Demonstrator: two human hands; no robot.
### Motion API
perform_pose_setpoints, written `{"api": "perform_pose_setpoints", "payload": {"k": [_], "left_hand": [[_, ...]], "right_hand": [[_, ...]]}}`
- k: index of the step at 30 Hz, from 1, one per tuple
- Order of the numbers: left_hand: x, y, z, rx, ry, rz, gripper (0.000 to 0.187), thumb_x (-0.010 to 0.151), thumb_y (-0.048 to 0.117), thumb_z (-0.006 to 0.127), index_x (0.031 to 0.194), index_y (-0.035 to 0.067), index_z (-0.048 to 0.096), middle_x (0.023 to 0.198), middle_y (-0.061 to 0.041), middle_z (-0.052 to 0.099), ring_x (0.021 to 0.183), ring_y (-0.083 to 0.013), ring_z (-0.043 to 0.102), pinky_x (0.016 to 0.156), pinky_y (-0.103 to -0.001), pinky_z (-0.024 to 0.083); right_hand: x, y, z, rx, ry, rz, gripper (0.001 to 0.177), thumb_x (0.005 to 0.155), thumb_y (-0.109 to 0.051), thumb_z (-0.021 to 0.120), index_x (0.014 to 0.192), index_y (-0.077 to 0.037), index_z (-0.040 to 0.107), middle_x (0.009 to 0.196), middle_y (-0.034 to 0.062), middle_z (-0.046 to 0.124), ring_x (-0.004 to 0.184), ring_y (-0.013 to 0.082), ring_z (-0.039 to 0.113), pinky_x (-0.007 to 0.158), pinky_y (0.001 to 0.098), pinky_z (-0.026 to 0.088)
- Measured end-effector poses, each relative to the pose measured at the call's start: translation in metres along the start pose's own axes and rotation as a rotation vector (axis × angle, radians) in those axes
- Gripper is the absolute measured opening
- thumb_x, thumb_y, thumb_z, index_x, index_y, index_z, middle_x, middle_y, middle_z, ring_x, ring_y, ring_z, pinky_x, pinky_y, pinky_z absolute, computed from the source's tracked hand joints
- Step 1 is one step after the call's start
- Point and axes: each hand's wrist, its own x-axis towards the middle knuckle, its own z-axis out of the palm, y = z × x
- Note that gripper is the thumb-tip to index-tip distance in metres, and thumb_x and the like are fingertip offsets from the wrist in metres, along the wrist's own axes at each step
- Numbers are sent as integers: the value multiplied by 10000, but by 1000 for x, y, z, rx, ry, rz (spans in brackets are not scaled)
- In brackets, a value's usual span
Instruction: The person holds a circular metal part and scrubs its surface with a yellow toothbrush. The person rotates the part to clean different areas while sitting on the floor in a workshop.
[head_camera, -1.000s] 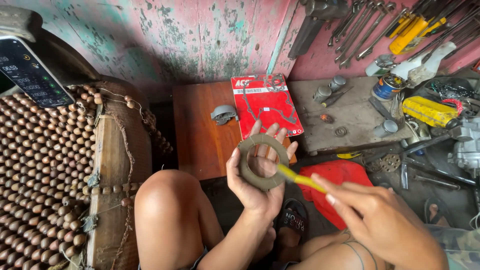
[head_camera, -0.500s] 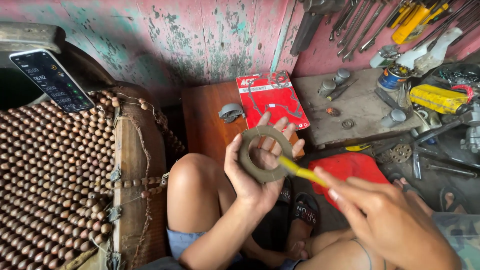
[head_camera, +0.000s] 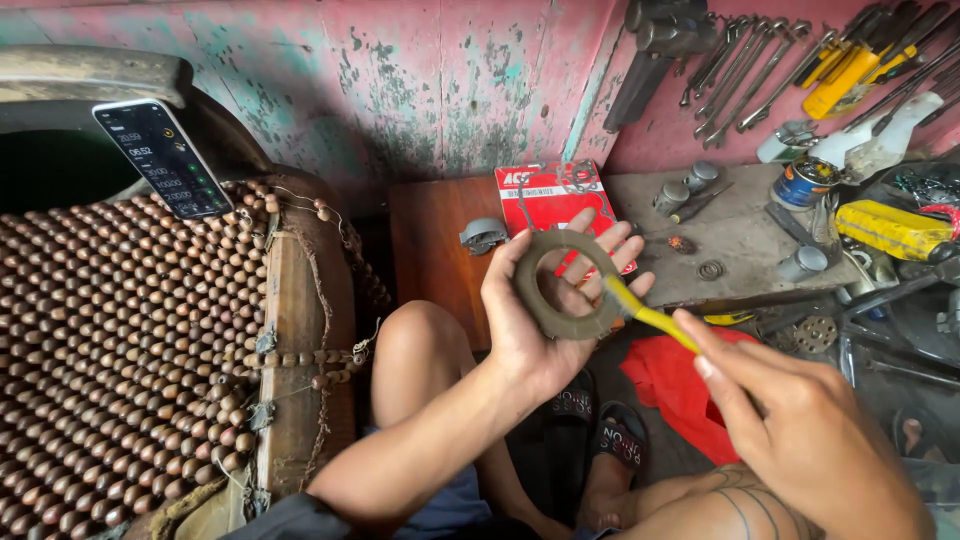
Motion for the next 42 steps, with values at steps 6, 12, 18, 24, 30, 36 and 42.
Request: {"api": "perform_pose_setpoints", "payload": {"k": [6, 12, 18, 24, 30, 36, 42], "left_hand": [[-6, 16, -15, 86, -69, -120, 630, 903, 429, 568, 1380, 17, 585, 1439, -286, 576, 1327, -422, 561, 1046, -599, 475], [-19, 32, -31, 176, -72, -223, 596, 938, 415, 527, 1373, 14, 595, 1391, -269, 611, 1291, -423, 592, 1006, -555, 517], [-31, 49, -32, 241, -22, -300, 649, 927, 468, 504, 1374, 6, 593, 1399, -285, 593, 1281, -408, 585, 1114, -626, 423], [-32, 79, -51, 218, -66, -324, 738, 930, 507, 504, 1473, 8, 528, 1427, -273, 571, 1306, -419, 557, 1123, -630, 403], [-32, 92, -74, 304, 45, -422, 776, 935, 571, 445, 1445, -6, 542, 1403, -277, 601, 1260, -449, 590, 1079, -602, 456], [-27, 102, -78, 262, 117, -460, 818, 947, 592, 407, 1382, -82, 570, 1376, -307, 619, 1184, -454, 622, 1060, -599, 467], [-25, 103, -82, 241, 157, -469, 760, 958, 552, 400, 1384, -49, 587, 1362, -307, 635, 1162, -445, 637, 1002, -579, 505]], "right_hand": [[-9, -5, 8, -98, -119, 182, 533, 901, -253, 588, 1425, -351, 603, 1087, -79, 774, 926, 207, 763, 748, 415, 563], [5, -11, 27, -224, -157, 276, 556, 909, -293, 595, 1440, -457, 585, 893, -47, 732, 832, 315, 722, 637, 542, 527], [19, -25, 37, -163, -8, -19, 507, 945, -201, 603, 1448, -263, 606, 776, -3, 641, 665, 271, 656, 611, 454, 513], [28, -23, 62, -126, -48, -40, 525, 938, -197, 607, 1461, -244, 591, 760, -4, 621, 633, 248, 669, 606, 437, 524], [52, -25, 89, -132, -189, 24, 541, 925, -274, 612, 1458, -352, 560, 916, -40, 706, 716, 307, 723, 506, 528, 535], [56, -2, 93, -147, -306, -14, 628, 920, -286, 635, 1523, -368, 480, 768, -17, 602, 674, 301, 695, 480, 534, 493], [65, -7, 104, -202, -386, -11, 656, 923, -311, 622, 1543, -417, 433, 808, -42, 600, 677, 312, 699, 468, 552, 532]]}}
